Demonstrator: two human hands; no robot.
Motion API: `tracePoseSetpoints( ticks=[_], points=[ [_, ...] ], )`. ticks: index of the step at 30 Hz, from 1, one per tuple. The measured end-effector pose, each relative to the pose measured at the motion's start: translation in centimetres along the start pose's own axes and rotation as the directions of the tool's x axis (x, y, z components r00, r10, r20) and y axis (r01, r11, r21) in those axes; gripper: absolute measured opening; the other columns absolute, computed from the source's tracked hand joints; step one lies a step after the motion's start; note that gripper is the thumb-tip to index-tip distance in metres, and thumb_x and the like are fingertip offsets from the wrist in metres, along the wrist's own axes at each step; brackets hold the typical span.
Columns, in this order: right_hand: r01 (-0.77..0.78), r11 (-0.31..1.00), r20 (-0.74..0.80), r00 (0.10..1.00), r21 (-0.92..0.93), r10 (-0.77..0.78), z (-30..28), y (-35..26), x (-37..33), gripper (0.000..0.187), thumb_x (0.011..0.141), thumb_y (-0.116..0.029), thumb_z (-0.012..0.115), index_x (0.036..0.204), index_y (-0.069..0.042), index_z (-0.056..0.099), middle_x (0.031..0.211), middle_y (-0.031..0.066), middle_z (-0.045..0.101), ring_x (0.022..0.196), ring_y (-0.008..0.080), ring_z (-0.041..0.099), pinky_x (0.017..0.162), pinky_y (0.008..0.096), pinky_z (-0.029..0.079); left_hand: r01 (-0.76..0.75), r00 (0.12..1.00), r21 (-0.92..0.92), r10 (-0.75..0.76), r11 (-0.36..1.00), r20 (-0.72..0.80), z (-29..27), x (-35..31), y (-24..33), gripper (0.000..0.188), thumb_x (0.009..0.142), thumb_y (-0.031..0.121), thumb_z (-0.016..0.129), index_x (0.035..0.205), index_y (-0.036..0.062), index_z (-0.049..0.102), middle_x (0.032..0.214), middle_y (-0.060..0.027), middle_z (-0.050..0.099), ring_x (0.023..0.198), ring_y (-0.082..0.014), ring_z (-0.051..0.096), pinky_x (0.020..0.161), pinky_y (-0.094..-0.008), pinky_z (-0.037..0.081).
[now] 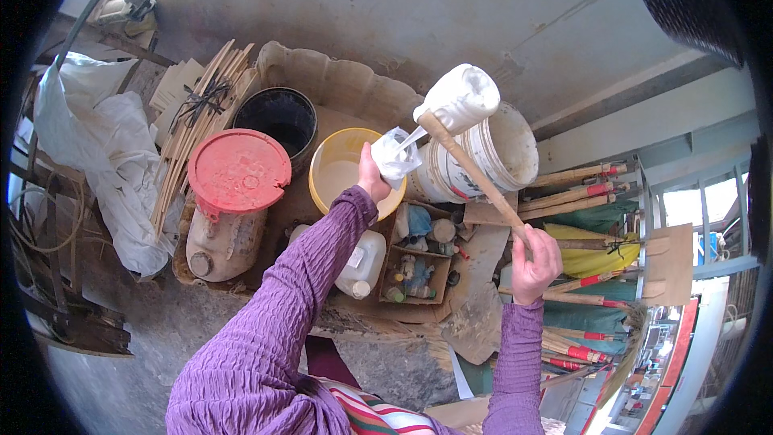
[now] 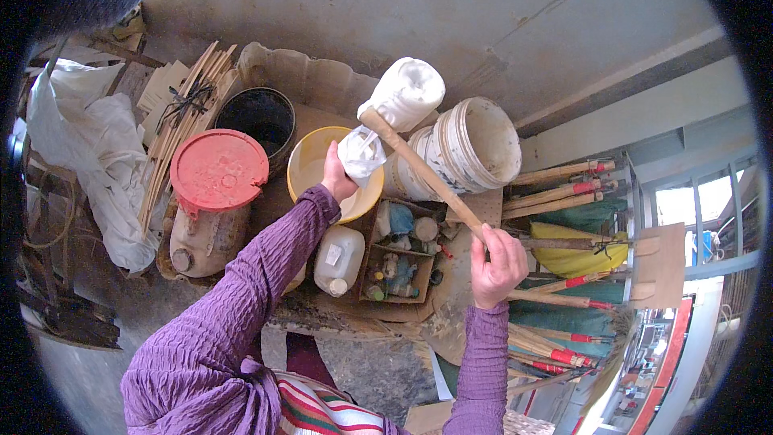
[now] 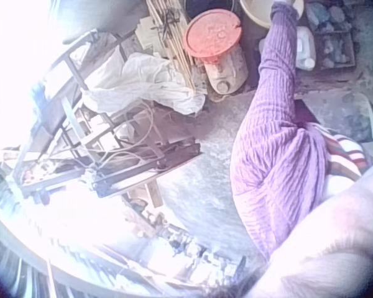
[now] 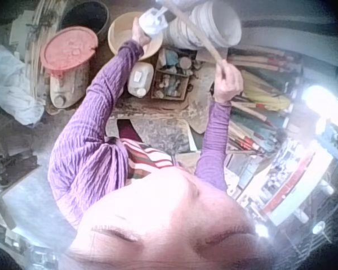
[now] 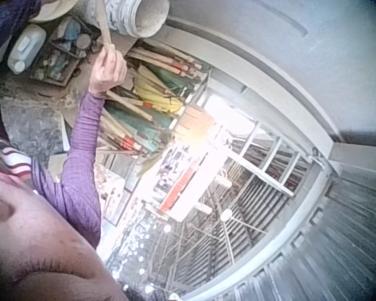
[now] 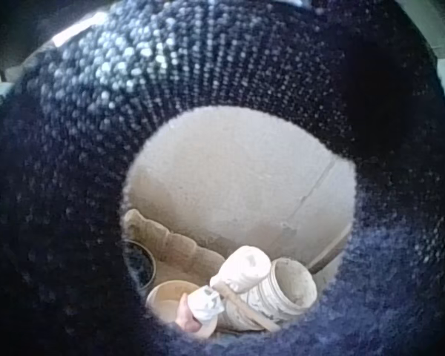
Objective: The person scoops a white powder from a container into a yellow bucket and stirs it with a wooden stick. They then walk through a workshop, open a small plastic bag, and place a white container on a wooden workbench. Finally, they pick up a thin wooden stick from a bundle and break it in half.
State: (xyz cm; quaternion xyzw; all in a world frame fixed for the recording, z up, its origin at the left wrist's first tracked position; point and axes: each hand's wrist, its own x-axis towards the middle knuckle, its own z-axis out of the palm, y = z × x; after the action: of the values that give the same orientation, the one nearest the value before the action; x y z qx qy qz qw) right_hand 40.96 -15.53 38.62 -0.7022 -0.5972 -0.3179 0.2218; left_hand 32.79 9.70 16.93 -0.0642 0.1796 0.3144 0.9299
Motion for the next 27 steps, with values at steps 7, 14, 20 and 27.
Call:
tracePoseSetpoints(
  ticks=[7, 14, 20, 27],
  points=[
    [-0.004, 1.000, -0.004, 1.000, 0.002, 0.004, -0.02, 0.12, -0.08, 0.030, 0.066, -0.005, 0.075, 0.095, -0.007, 0.064, 0.080, 0.0069, 0.061, 0.067, 0.0236, 0.058, 0.058, 0.0342, 0.045, 0.000, 1.000, 0.004, 0.000, 1.000, 0.009, -0.55, 0.26, -0.31, 0.056, 0.094, 0.052, 0.025, 0.122, 0.0100, 0.051, 0.117, -0.0071, 0.059, 0.106, -0.0253, 0.056, 0.095, -0.0404, 0.041],
    [-0.013, 1.000, -0.004, 1.000, 0.000, 0.013, 0.20, 0.35, -0.24, 0.031, 0.065, -0.004, 0.075, 0.094, -0.007, 0.064, 0.080, 0.0071, 0.061, 0.067, 0.0240, 0.058, 0.058, 0.0345, 0.045, -0.001, 1.000, -0.004, 0.001, 1.000, 0.006, -0.48, 0.14, -0.40, 0.057, 0.094, 0.052, 0.024, 0.123, 0.0098, 0.050, 0.118, -0.0074, 0.058, 0.108, -0.0257, 0.055, 0.096, -0.0402, 0.040],
    [-0.019, 1.000, 0.004, 1.000, -0.004, 0.019, 0.41, 0.55, -0.44, 0.031, 0.064, -0.004, 0.075, 0.094, -0.007, 0.064, 0.081, 0.0070, 0.061, 0.068, 0.0243, 0.058, 0.059, 0.0348, 0.045, 0.002, 1.000, 0.004, -0.002, 1.000, -0.005, -0.76, -0.09, -0.34, 0.058, 0.094, 0.052, 0.024, 0.124, 0.0100, 0.049, 0.119, -0.0075, 0.058, 0.107, -0.0265, 0.056, 0.097, -0.0405, 0.040],
    [-0.021, 1.000, 0.009, 1.000, 0.003, 0.021, 0.39, 0.57, -0.44, 0.031, 0.064, -0.004, 0.074, 0.094, -0.007, 0.064, 0.082, 0.0068, 0.061, 0.069, 0.0240, 0.058, 0.060, 0.0348, 0.045, 0.027, 1.000, 0.005, -0.027, 1.000, -0.013, -1.09, 0.05, -0.31, 0.057, 0.095, 0.050, 0.021, 0.127, 0.0114, 0.047, 0.123, -0.0075, 0.055, 0.113, -0.0265, 0.052, 0.100, -0.0407, 0.037]
  ],
)
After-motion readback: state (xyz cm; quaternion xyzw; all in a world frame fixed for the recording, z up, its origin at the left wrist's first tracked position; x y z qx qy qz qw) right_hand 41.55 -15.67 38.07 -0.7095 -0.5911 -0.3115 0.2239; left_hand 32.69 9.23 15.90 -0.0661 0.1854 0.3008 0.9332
